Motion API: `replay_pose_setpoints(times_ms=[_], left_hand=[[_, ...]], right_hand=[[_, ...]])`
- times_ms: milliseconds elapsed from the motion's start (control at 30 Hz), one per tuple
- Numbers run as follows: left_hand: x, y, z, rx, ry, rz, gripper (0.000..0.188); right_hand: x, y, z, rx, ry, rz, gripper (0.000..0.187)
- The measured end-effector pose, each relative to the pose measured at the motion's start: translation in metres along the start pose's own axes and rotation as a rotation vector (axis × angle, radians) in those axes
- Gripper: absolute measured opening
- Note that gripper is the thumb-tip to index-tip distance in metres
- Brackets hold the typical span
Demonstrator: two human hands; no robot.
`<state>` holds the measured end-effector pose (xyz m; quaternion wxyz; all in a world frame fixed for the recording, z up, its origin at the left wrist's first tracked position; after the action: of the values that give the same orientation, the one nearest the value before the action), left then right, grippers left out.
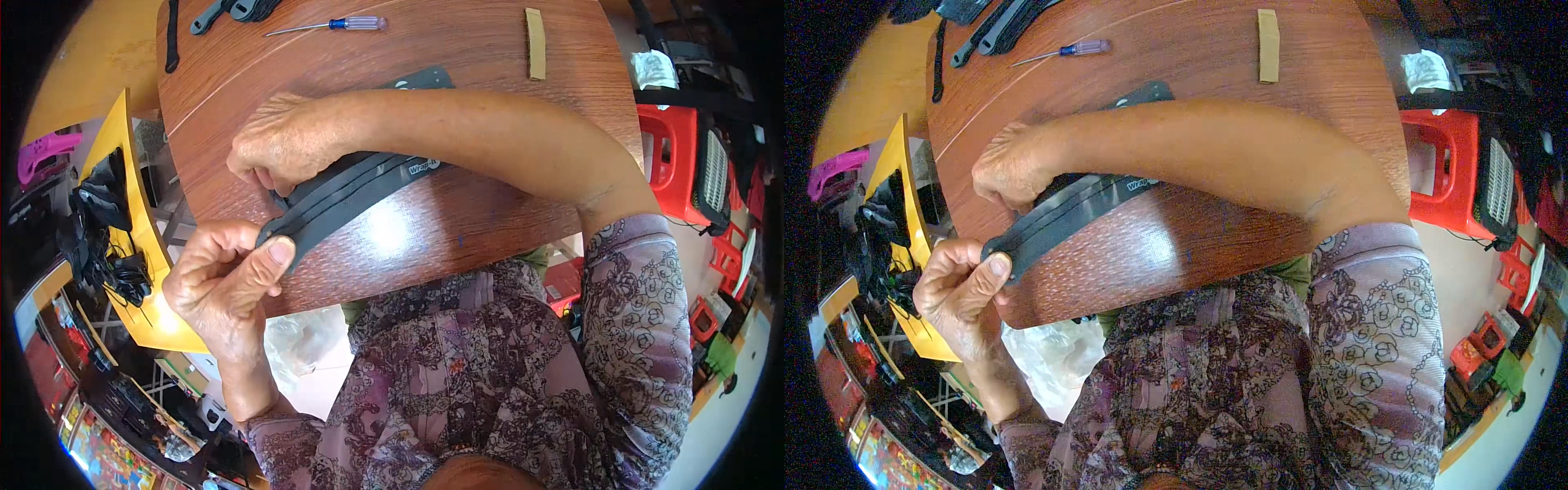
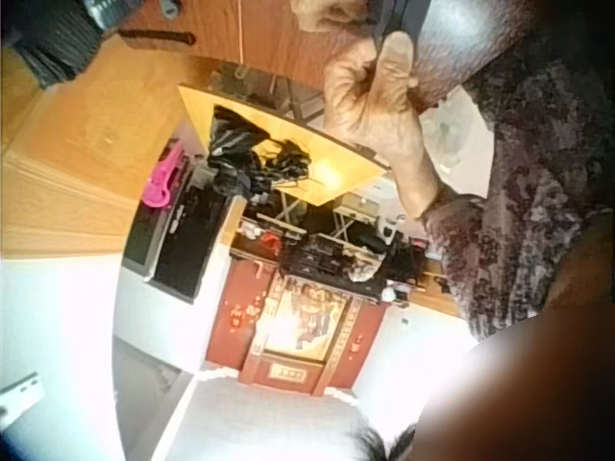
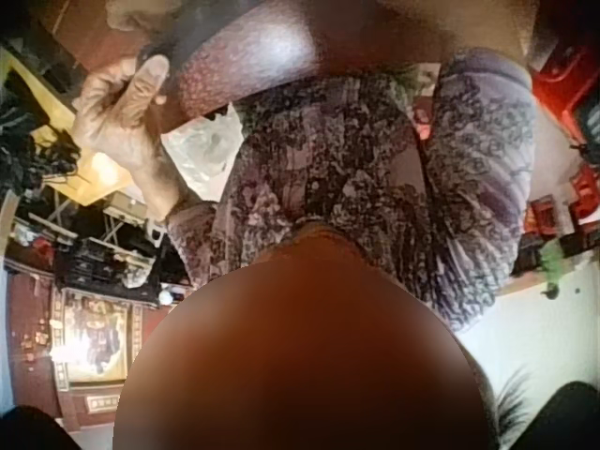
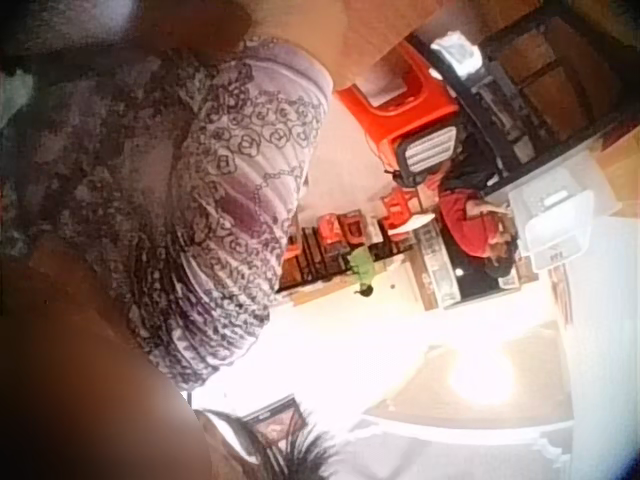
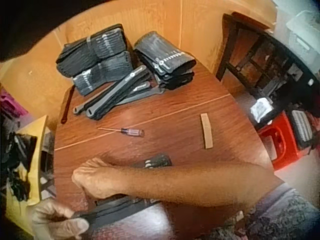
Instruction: The person is inspecting, aligning, and stacking manufactured black textile straps at a workbench.
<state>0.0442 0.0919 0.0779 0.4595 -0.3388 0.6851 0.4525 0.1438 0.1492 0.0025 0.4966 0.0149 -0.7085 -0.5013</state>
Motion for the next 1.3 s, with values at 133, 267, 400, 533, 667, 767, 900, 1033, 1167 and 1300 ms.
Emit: replay_pose_setpoints(times_ms=[133,267,400,533,667,767,900,1033,1167,1300], left_hand=[[0.027,0.007,0.010,0.014,0.089,-0.051,0.019],[0.054,0.012,0.017,0.009,0.214,-0.104,0.016],[0.071,0.007,0.018,0.057,0.277,-0.069,0.016],[0.080,0.005,0.017,0.052,0.313,-0.049,0.014],[0.081,0.003,0.019,0.062,0.312,-0.024,0.013],[0.082,0.003,0.019,0.062,0.345,-0.043,0.012],[0.083,0.004,0.020,0.072,0.344,-0.050,0.012],[0.084,0.004,0.019,0.082,0.385,-0.054,0.010],[0.083,0.002,0.020,0.092,0.407,-0.046,0.009],[0.085,0.003,0.020,0.110,0.421,-0.049,0.009]], right_hand=[[-0.002,0.000,0.001,-0.034,-0.018,0.036,0.023],[-0.002,-0.001,0.000,-0.030,-0.020,0.089,0.027],[-0.001,0.001,-0.003,-0.085,0.011,0.051,0.019],[0.000,0.005,-0.004,-0.121,-0.017,0.029,0.014],[-0.001,0.004,-0.001,-0.053,-0.086,0.027,0.016],[-0.001,0.003,-0.001,-0.022,-0.110,0.051,0.020],[-0.003,0.003,-0.002,-0.026,-0.094,0.083,0.021],[-0.002,0.003,-0.002,-0.028,-0.092,0.101,0.022],[-0.002,0.004,-0.004,-0.018,-0.110,0.081,0.022],[-0.002,0.003,-0.004,-0.031,-0.087,0.088,0.022]])
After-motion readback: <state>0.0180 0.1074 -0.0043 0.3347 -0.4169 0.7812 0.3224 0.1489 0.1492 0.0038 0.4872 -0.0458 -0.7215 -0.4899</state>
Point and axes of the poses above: each hand's wrist, its own z-axis towards the middle knuckle, its own y-axis out of the back of the hand, x = y × z, the point moved 6 cm from there along z, towards the middle knuckle, and after that the axes turned 3 degrees about x, right-handed, at the moved point
